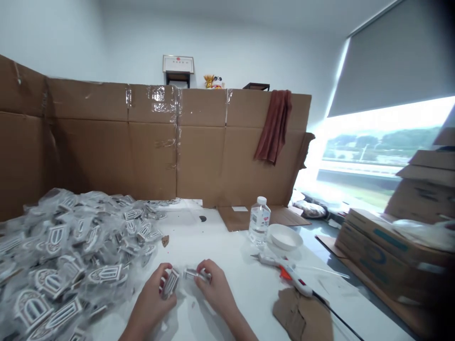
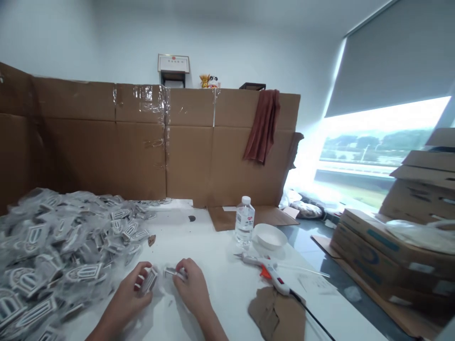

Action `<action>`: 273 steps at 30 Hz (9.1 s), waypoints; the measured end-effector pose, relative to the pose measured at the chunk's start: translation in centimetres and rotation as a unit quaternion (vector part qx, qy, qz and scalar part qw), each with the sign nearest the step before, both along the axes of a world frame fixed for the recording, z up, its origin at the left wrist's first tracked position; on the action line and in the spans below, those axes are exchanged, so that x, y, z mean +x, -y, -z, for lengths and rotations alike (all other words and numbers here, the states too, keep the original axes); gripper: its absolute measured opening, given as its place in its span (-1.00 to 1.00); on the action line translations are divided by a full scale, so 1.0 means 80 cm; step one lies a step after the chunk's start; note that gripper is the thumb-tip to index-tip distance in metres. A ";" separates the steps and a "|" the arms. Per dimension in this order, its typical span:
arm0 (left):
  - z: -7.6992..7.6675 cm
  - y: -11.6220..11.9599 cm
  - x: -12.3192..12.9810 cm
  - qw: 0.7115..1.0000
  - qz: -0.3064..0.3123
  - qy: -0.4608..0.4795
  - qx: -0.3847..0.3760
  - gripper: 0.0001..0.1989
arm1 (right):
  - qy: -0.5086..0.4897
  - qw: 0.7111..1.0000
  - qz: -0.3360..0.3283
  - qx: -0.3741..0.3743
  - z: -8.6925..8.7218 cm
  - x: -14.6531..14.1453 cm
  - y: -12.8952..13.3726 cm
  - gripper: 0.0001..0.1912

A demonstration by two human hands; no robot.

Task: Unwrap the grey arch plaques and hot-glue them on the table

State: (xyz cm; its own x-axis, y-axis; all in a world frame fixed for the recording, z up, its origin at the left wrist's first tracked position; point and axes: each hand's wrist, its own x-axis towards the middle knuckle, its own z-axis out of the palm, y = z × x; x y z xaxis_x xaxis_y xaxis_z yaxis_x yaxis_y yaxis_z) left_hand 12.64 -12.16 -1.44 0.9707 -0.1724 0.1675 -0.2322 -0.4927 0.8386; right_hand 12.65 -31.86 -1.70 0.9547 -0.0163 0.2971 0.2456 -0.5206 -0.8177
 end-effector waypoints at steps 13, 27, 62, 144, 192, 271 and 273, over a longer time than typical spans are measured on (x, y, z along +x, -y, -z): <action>0.007 -0.002 -0.001 0.992 0.041 0.108 0.051 -0.72 | -0.061 0.980 -0.114 0.152 -0.013 -0.007 -0.008 -0.81; 0.013 -0.008 -0.009 0.959 -0.002 0.277 0.050 -0.84 | -0.278 0.903 -0.099 0.313 -0.007 0.001 -0.010 -0.62; 0.024 -0.015 0.009 0.972 -0.088 0.081 0.204 -0.68 | -0.092 0.995 -0.022 -0.017 -0.002 0.000 0.000 -0.86; 0.009 -0.019 0.015 0.993 -0.093 -0.068 -0.001 -0.73 | 0.011 0.997 -0.017 -0.069 -0.017 -0.006 0.008 -0.80; 0.046 -0.021 0.019 0.982 0.049 -0.158 -0.092 -0.52 | -0.003 0.978 -0.151 -0.147 -0.010 -0.025 -0.041 -0.56; -0.023 -0.025 0.013 0.893 -0.037 -0.029 -0.447 -0.68 | -0.157 0.967 -0.132 0.148 -0.009 -0.012 -0.036 -0.87; -0.018 -0.031 0.019 0.906 -0.076 -0.021 -0.415 -0.66 | -0.142 0.969 -0.103 0.176 -0.015 -0.009 -0.029 -0.80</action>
